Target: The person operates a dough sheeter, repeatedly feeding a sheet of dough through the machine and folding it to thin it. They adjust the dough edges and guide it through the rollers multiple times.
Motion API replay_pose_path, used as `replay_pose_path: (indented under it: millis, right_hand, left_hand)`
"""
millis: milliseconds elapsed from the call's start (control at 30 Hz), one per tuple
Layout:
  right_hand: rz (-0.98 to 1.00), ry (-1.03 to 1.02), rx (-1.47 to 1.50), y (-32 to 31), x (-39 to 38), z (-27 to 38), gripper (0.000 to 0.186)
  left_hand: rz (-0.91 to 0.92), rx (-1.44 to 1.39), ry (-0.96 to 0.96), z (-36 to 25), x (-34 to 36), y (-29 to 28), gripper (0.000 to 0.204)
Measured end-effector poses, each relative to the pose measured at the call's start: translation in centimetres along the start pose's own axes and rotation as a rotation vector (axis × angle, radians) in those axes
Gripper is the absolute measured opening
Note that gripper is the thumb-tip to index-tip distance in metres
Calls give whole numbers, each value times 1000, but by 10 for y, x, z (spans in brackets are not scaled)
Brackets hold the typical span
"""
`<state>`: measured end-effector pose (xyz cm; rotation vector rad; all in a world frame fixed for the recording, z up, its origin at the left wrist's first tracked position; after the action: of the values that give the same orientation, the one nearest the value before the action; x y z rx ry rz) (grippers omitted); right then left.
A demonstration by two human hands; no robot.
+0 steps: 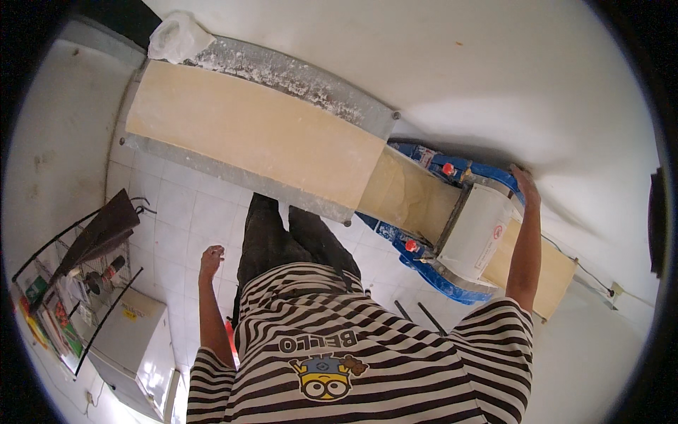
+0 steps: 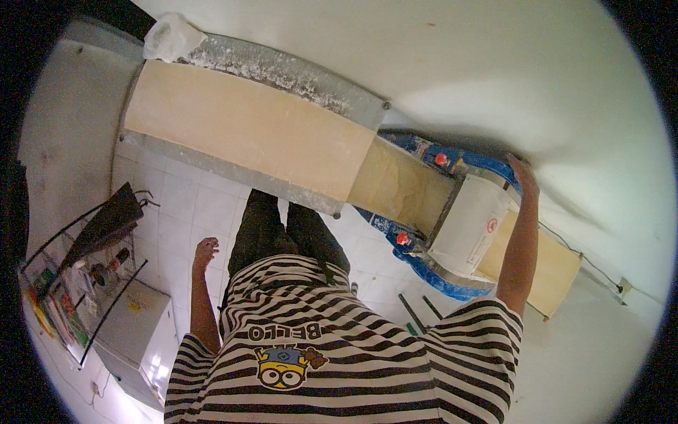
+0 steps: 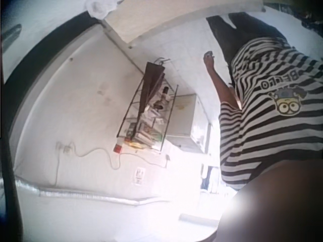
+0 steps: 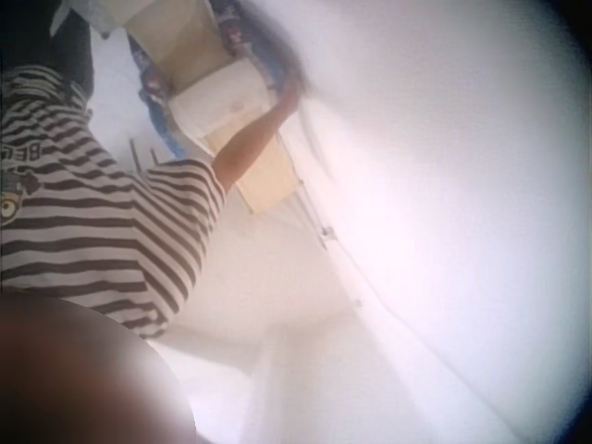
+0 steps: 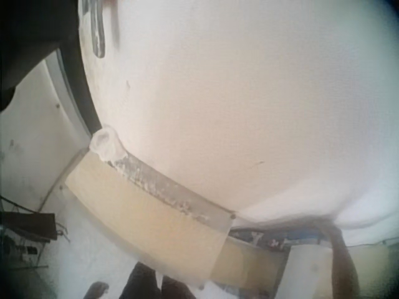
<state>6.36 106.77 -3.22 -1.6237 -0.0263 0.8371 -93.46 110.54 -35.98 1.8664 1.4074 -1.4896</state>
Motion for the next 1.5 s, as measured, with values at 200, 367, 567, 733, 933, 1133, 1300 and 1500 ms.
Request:
replay_pose_path:
  millis: [200,367,567,733,933,1133,1300,1500]
  right_hand:
    - [-28,-99,96,1,0,-1,51]
    - [-45,-46,67,0,8,-14,57]
    - [-77,-17,-43,-2,15,-22,49]
    - [21,140,235,4,14,-24,53]
    - [14,167,269,8,9,-22,59]
    - [-474,120,-121,-7,10,-22,60]
    - [-998,-107,174,16,-85,55,33]
    - [-1063,-138,854,204,-240,165,14]
  left_hand:
    - [-2,69,28,3,5,-11,29]
    - [7,50,103,-9,15,-26,30]
    - [9,86,92,-28,21,-50,30]
    - [12,97,123,-38,20,-68,30]
    - [57,146,212,-28,31,-92,31]
    - [-50,562,322,-78,38,-108,34]
    - [392,312,501,-215,22,-43,23]
    - [706,618,804,-382,-42,126,27]
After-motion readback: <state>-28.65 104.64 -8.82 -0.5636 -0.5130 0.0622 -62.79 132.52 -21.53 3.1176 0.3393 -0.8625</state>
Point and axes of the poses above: each hand's wrist, its own x-axis towards the middle knuckle, its own y-axis out of the palm, z = x × y, the point moved 6 cm from there along x, towards the middle knuckle, and after that the axes turned 1 degree about -x, right-handed, at the moved point
